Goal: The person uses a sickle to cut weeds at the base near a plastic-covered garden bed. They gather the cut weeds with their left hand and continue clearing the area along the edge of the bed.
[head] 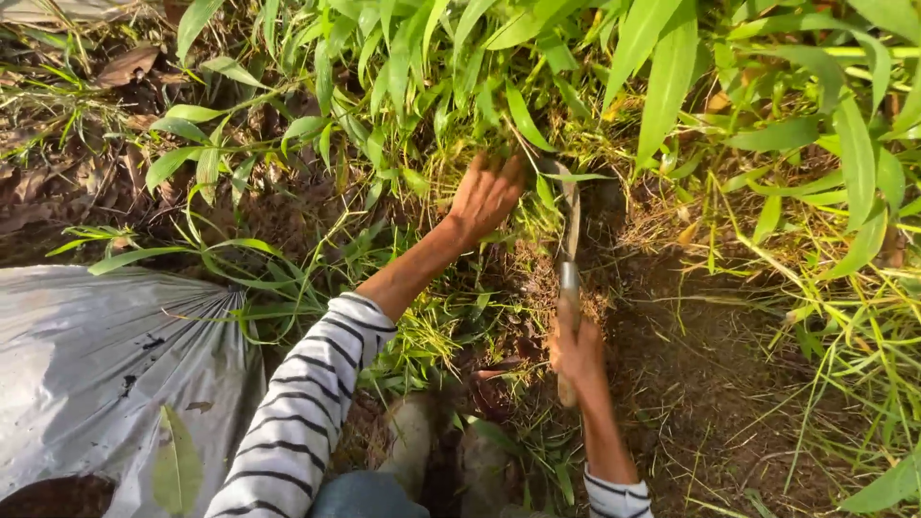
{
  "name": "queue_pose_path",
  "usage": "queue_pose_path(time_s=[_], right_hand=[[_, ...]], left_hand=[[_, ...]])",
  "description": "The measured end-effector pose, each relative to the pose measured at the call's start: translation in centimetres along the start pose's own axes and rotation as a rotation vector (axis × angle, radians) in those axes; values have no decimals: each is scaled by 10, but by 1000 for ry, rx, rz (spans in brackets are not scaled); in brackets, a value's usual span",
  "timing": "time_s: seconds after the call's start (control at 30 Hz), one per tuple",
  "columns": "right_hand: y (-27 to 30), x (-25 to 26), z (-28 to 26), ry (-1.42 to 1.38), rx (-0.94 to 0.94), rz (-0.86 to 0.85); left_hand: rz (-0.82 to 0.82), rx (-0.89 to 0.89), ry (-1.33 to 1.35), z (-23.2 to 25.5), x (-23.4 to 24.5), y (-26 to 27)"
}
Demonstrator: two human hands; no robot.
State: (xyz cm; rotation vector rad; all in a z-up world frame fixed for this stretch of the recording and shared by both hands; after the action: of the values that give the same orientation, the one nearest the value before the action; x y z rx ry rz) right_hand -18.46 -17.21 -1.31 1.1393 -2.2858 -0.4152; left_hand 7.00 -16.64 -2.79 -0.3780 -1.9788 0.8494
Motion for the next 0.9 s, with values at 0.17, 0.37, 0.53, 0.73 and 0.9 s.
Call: queue_pose_path(time_s=[0.17, 0.37, 0.53, 0.73, 0.9], right_hand=[[-21, -25, 29, -86, 46, -39], [76, -17, 118, -99, -387, 106], [65, 1, 77, -183, -337, 108], [-9, 36, 1, 123, 33, 163], [-65, 11, -19, 417, 62, 74]], left_hand=[[-505, -68, 170, -35, 47, -50], [-727, -143, 425, -17, 4, -10], [-669, -81, 465, -24, 10, 1], [-670, -99, 449, -27, 4, 4], [-606, -65, 507, -32, 13, -2]])
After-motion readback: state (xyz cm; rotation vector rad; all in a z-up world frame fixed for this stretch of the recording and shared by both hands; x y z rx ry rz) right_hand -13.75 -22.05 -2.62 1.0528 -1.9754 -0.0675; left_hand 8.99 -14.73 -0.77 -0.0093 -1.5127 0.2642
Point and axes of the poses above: each hand's wrist, its own y-axis away from the middle knuckle, its own x-axis out of the back of the hand, z = x × y, the point moved 8 cm from there along -y, towards the middle knuckle
